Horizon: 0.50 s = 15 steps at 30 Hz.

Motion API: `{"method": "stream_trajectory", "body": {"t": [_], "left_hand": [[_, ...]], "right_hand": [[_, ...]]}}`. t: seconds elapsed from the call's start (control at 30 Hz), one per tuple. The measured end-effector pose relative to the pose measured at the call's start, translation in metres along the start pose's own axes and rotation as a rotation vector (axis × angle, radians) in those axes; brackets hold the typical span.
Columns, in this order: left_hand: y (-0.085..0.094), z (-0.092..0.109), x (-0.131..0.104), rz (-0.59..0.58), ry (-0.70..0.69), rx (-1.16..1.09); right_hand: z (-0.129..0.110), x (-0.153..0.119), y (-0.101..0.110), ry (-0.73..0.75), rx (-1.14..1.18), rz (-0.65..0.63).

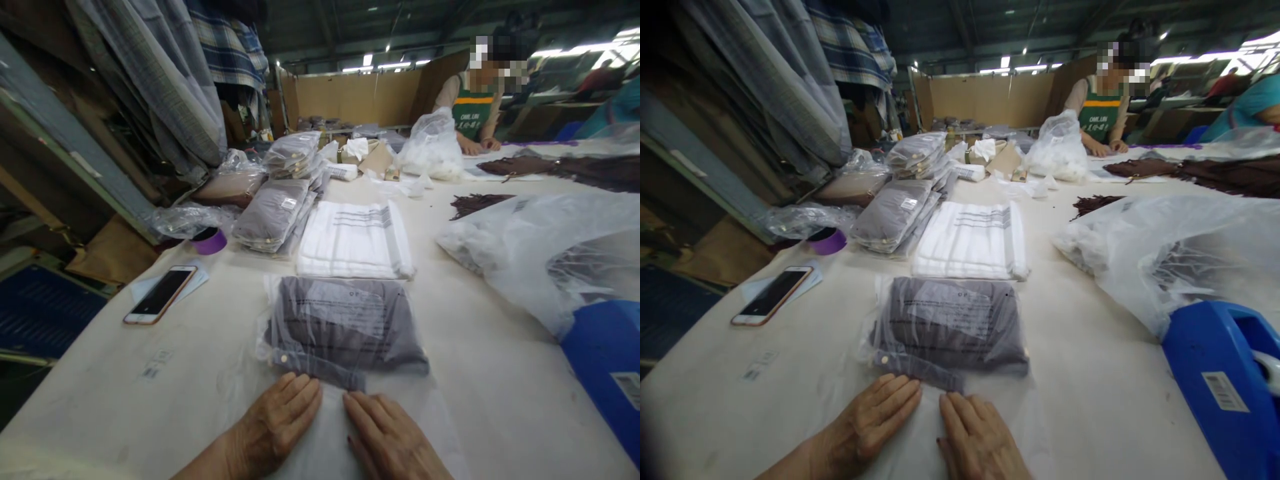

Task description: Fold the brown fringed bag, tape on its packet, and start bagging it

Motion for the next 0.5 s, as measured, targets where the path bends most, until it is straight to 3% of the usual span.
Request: {"method": "stream_trajectory", "body": {"t": [0.13, 0.3, 0.43, 0.5], "left_hand": [[-0.001, 0.002, 0.002, -0.021, 0.014, -0.024], [-0.001, -0.004, -0.006, -0.031, 0.092, 0.042], [0.009, -0.017, -0.036, -0.081, 0.125, 0.014], [0.020, -0.029, -0.059, -0.109, 0.144, -0.041]], "right_hand": [[-0.003, 0.014, -0.006, -0.011, -0.170, -0.034], [-0.007, 0.005, -0.001, -0.036, -0.244, 0.003], [0.038, -0.018, 0.025, -0.059, -0.100, -0.090], [0.066, -0.032, 0.049, -0.027, -0.179, -0.057]]}}
Point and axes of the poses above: each hand's wrist, its own x-axis towards the middle knuckle, its own y-axis out of the back of the hand, z = x × y, the point moved 10 cm from there along x, towards the middle knuckle, and after that the axes turned 11 degrees about -x, right-handed, at the moved point
